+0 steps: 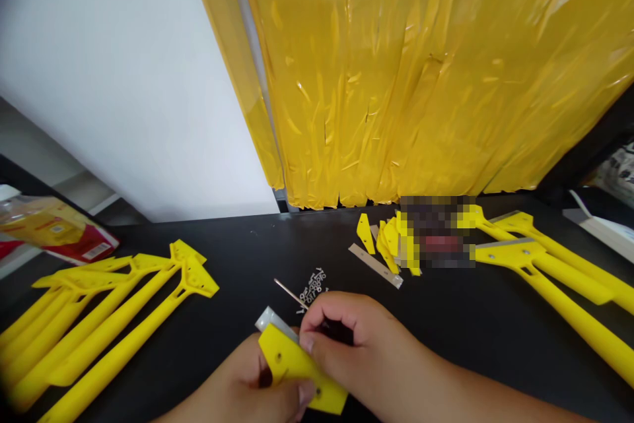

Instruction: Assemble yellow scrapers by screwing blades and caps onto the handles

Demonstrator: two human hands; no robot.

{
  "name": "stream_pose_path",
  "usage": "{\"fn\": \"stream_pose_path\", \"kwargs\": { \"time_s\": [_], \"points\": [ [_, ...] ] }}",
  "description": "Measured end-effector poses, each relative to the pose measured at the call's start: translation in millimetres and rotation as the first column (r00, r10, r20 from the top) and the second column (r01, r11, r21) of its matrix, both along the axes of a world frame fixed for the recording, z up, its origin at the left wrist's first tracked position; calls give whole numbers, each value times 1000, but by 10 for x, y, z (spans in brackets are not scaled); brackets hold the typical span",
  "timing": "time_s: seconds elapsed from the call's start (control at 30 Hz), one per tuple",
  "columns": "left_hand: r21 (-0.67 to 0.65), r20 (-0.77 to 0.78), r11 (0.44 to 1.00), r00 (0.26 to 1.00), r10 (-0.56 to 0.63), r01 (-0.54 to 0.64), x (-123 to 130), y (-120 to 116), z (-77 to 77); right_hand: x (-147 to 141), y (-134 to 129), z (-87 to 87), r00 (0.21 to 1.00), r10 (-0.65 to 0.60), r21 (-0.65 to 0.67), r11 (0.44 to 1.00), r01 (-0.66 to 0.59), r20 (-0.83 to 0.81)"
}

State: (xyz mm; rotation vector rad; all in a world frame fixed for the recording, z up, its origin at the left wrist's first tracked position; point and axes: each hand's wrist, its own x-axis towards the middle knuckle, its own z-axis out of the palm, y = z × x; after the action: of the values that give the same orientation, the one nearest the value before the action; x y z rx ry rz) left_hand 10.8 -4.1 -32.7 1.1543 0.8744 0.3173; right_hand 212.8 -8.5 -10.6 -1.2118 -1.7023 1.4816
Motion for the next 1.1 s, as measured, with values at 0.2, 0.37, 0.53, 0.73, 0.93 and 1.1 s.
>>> {"fn": "stream_pose_path", "kwargs": {
  "time_s": [0.2, 0.37, 0.53, 0.73, 0.93, 1.1],
  "points": [
    [5, 79, 999, 996, -49, 49, -1, -7, 32, 53, -49, 108, 971, 51, 161, 983, -90, 234],
    [-1, 77, 999, 996, -50, 50, -20, -24, 1, 112, -52, 192, 958, 85, 169, 976, -135, 274],
    [-22, 48, 997, 997, -67, 68, -20, -24, 53, 173, -51, 223, 947, 123, 189, 965, -185, 296],
    [-10, 57, 995, 993, -103, 104, -11, -34, 98, 212, -70, 238, 925, 166, 179, 955, -237, 341],
    [-93, -13, 991, 995, -98, 96, -30, -9, 89, 152, -95, 189, 937, 168, 188, 954, -233, 305],
    [-27, -20, 994, 994, -109, 109, -22, 1, 72, 118, -92, 155, 954, 141, 199, 960, -197, 266]
  ]
}}
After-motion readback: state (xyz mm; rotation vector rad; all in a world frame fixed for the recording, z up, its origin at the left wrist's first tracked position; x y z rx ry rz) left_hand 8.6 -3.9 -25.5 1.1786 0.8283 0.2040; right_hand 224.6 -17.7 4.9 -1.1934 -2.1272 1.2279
